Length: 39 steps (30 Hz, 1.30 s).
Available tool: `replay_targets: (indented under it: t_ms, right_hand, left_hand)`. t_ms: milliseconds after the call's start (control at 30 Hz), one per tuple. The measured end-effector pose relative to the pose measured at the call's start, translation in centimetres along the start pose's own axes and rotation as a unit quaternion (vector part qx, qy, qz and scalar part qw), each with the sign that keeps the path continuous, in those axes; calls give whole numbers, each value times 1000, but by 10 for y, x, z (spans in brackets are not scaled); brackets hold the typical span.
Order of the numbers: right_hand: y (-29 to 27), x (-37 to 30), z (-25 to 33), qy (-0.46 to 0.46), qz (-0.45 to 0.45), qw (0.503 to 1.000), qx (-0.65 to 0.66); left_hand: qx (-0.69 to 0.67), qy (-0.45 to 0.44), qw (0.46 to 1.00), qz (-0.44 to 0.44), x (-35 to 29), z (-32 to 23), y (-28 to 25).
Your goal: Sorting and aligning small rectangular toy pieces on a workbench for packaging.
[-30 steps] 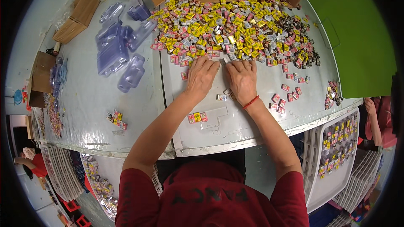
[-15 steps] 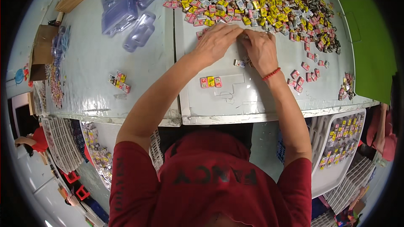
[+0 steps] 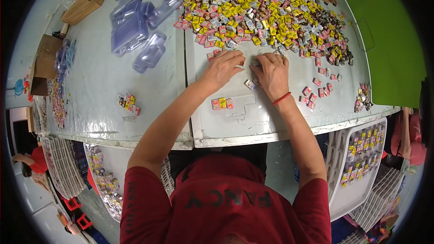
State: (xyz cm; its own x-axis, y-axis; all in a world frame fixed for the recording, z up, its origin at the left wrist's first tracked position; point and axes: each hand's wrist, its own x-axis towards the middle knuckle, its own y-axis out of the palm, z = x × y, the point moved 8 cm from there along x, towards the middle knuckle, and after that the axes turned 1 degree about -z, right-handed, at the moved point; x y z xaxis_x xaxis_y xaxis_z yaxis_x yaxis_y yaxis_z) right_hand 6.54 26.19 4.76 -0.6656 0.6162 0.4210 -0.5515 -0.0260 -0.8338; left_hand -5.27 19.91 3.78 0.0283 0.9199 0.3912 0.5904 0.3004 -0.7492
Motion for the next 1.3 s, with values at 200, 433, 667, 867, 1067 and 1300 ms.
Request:
replay_targets:
  t_ms: [200,433,667,867,1067,1300]
  right_hand:
    - [7,-3,-2,5,-5,998,-60]
    - [-42,-31,32,-55,8,996,75]
    - [-30,-61,46,-52,63,993,90]
    - [-18,-63,52,-69,59,991,97]
    - [-18,-64,57,-74,-9,992,106]
    - [-15,-82,69,-105,-19,991,83]
  left_hand:
    - [27,10,997,-74,7,1,-3]
    - [3,-2,994,-109,-31,-33,-46]
    - [-37,-35,991,-125,-79,-68,-14]
    - [12,-19,991,-131,-89,-64,-12]
    - [-54,-53,987,-140,-86,-60,-15]
    - [-44,-49,992,-107,-90,-59,-21]
